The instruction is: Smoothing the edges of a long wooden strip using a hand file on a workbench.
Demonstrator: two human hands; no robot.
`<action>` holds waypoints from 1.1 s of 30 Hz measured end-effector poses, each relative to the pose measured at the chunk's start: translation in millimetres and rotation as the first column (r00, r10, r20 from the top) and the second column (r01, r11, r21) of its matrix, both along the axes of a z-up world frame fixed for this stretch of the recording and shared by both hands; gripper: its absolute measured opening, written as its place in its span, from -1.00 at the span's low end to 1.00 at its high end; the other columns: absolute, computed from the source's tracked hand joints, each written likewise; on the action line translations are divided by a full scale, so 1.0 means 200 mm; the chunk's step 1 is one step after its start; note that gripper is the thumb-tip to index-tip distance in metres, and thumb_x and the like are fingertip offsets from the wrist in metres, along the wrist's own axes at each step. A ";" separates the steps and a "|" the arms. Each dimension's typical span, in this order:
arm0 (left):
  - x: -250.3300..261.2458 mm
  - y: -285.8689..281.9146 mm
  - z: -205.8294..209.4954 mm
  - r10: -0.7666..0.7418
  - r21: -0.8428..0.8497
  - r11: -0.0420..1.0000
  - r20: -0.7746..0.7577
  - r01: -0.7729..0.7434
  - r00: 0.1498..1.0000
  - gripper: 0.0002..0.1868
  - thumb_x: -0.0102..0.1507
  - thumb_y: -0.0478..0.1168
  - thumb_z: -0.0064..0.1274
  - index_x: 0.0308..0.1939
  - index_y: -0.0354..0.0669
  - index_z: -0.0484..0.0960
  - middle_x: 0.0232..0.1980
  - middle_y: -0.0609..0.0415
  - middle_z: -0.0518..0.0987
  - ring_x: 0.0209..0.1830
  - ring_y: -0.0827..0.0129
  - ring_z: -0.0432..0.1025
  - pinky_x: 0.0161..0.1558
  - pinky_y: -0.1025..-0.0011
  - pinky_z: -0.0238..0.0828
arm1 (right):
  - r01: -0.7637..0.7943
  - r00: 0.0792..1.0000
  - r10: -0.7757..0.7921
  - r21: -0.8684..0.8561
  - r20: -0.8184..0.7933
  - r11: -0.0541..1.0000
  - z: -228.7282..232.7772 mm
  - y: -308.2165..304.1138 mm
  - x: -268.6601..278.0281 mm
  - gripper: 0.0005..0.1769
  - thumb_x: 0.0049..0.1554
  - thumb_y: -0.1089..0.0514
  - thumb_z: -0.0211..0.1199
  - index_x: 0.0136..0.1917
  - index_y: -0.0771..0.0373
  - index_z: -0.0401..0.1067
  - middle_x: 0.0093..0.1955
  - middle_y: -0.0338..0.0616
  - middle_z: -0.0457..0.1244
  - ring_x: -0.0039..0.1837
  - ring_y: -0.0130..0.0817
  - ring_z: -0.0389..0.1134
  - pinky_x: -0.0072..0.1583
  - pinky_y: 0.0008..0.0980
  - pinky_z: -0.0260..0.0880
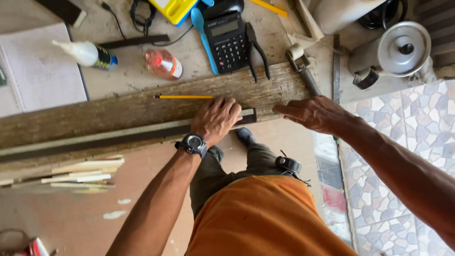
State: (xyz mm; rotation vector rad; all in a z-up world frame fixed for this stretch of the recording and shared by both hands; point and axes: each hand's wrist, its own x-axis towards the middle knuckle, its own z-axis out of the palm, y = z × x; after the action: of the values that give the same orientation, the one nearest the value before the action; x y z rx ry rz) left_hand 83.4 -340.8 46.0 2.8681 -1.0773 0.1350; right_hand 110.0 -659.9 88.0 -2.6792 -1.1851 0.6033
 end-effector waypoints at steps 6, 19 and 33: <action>0.00 -0.01 -0.09 0.003 0.006 1.000 0.077 -0.004 0.997 -0.71 0.38 0.08 -0.01 -0.17 -0.02 0.40 -0.12 0.08 0.39 -0.07 0.20 0.43 -0.19 0.31 0.50 | -0.072 0.994 0.075 -0.034 0.079 0.997 -0.05 -0.02 0.02 -0.55 0.34 -0.07 -0.03 0.48 -0.27 0.32 -0.14 -0.41 0.41 -0.20 -0.34 0.51 -0.08 -0.29 0.58; -0.02 -0.01 -0.11 -0.006 0.009 1.000 0.072 0.006 0.997 -0.69 0.37 0.08 0.02 -0.09 -0.04 0.41 -0.09 0.08 0.38 -0.05 0.18 0.42 -0.10 0.28 0.46 | -0.080 0.992 0.089 -0.096 0.090 0.992 -0.10 -0.01 0.02 -0.62 0.37 -0.04 -0.08 0.40 -0.23 0.35 -0.15 -0.40 0.39 -0.18 -0.33 0.52 -0.05 -0.28 0.61; -0.01 -0.01 -0.08 0.033 -0.012 0.999 0.197 -0.032 0.980 -0.65 0.27 0.17 0.27 -0.13 0.14 0.51 -0.05 0.22 0.53 -0.13 0.34 0.42 -0.09 0.37 0.40 | -0.263 0.949 0.313 -0.460 0.036 0.848 0.08 0.14 0.05 -0.28 0.30 0.17 0.04 0.66 -0.06 -0.08 -0.60 -0.40 0.09 -0.58 -0.52 0.23 -0.52 -0.42 0.39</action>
State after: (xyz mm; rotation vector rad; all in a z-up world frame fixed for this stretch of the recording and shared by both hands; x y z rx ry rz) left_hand 80.7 -343.7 30.9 2.9146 -1.0565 0.4328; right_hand 119.5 -632.6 103.5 -2.9575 -1.6848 0.8831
